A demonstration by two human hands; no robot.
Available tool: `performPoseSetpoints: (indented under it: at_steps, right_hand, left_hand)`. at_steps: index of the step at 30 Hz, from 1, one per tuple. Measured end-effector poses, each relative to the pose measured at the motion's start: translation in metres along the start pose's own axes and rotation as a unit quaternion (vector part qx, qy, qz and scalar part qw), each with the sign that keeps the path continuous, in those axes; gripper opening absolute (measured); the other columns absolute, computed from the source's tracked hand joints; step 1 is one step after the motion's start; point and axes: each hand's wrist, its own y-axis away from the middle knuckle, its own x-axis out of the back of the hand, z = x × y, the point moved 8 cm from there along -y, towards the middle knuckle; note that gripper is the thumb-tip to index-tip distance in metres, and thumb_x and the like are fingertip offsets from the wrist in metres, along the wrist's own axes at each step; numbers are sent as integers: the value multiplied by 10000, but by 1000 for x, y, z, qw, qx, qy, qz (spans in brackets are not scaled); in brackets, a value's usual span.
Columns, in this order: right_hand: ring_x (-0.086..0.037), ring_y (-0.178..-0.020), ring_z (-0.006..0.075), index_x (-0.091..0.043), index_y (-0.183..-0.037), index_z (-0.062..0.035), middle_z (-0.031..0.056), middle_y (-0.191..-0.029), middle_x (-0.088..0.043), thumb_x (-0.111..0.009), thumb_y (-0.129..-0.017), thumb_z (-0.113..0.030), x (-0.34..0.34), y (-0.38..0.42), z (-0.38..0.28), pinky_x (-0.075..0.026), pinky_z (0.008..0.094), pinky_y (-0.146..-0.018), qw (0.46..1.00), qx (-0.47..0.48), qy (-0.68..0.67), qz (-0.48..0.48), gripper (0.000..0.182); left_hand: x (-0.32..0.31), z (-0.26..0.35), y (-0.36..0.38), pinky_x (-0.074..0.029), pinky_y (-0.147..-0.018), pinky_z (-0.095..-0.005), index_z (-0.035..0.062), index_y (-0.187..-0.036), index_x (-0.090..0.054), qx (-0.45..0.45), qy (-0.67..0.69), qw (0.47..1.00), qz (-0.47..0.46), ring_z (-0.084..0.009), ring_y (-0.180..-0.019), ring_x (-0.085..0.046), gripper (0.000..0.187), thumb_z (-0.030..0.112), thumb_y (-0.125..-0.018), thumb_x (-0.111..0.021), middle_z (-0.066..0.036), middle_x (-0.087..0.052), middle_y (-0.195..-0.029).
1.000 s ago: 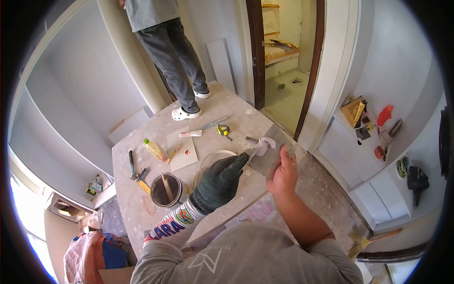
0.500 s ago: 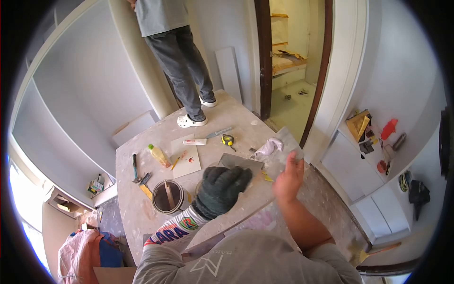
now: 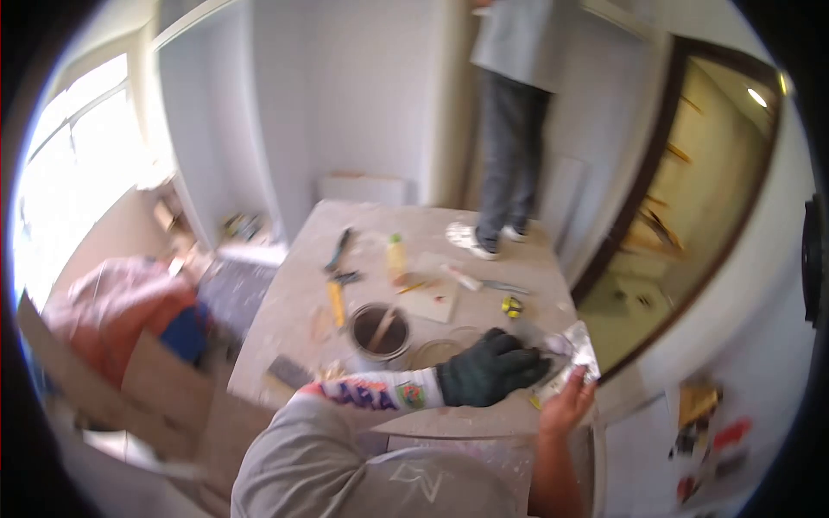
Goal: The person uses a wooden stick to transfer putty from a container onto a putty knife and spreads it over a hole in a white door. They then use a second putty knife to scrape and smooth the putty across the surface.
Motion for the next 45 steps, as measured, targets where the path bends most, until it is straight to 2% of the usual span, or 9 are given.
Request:
performPoseSetpoints:
  at_steps: [5,9,13,17,28,33,36,38,45]
  right_hand:
    - [-589,-1074,206,-584,-1237,77,145,-1181,-642,-542,-1043,-267,-7,24,30,-460,367,-959,980,-10,151,-128,397]
    - [-615,-1153,257,-598,-1276,-12,120,-1268,-638,-539,-1026,-244,-1,22,100,-449,391,-1028,944,-287,-118,-109,346]
    - [-598,-1205,268,-581,-1310,-35,104,-1317,-630,-529,-1022,-266,-44,41,71,-436,424,-1060,846,-370,-328,-201,373]
    - [-578,-1234,289,-550,-1340,-8,110,-1342,-615,-534,-1015,-295,-63,50,56,-416,451,-1091,825,-374,-349,-241,434]
    - [-609,-1177,246,-587,-1301,-38,90,-1279,-653,-557,-1014,-296,-44,27,49,-435,420,-1056,830,-295,-447,-158,387]
    - [-590,-1198,252,-573,-1321,-54,65,-1297,-629,-555,-1013,-355,-25,-16,26,-427,444,-1058,908,-211,-343,-111,431]
    - [-625,-1120,203,-616,-1259,-129,22,-1244,-659,-569,-1003,-379,-14,2,81,-464,411,-979,903,-325,-280,12,360]
    - [-620,-1137,221,-609,-1269,-133,22,-1267,-647,-569,-997,-376,-20,11,87,-466,417,-981,907,-303,-292,15,367]
    - [-610,-1153,248,-586,-1259,-54,81,-1261,-631,-565,-1014,-313,-26,3,55,-470,422,-1010,921,-200,-334,-6,357]
  left_hand:
    - [35,-30,-10,-495,-789,-372,76,-1262,-651,67,18,997,29,-201,-910,-646,419,144,-849,-664,-86,-663,-1079]
    - [53,-84,11,-525,-831,-283,48,-1304,-574,324,391,849,148,-144,-962,-668,315,170,-1013,-573,-75,-683,-1026]
    - [9,-102,45,-510,-864,-295,29,-1256,-606,528,424,735,-32,-154,-982,-653,422,320,-959,-680,-116,-690,-1055]
    - [-21,-89,66,-484,-969,-438,-11,-1236,-618,451,352,796,-198,-367,-1116,-637,631,536,-922,-618,-251,-663,-1178]
    - [-9,-98,105,-513,-931,-432,3,-1273,-578,427,227,818,-310,-373,-1060,-665,659,491,-858,-731,-258,-668,-1151]
    - [13,-111,101,-523,-895,-414,19,-1300,-545,499,291,816,-21,-356,-1015,-663,456,218,-923,-709,-224,-659,-1104]
    - [29,-80,67,-519,-882,-382,2,-1329,-516,343,386,849,109,-357,-1027,-635,420,57,-930,-631,-213,-621,-1130]
    - [33,-47,44,-515,-869,-386,-19,-1393,-479,194,263,942,72,-362,-997,-604,551,-36,-863,-628,-198,-600,-1098]
    - [10,-22,38,-543,-795,-410,-15,-1421,-486,144,145,972,-112,-342,-904,-640,656,61,-786,-632,-206,-621,-1057]
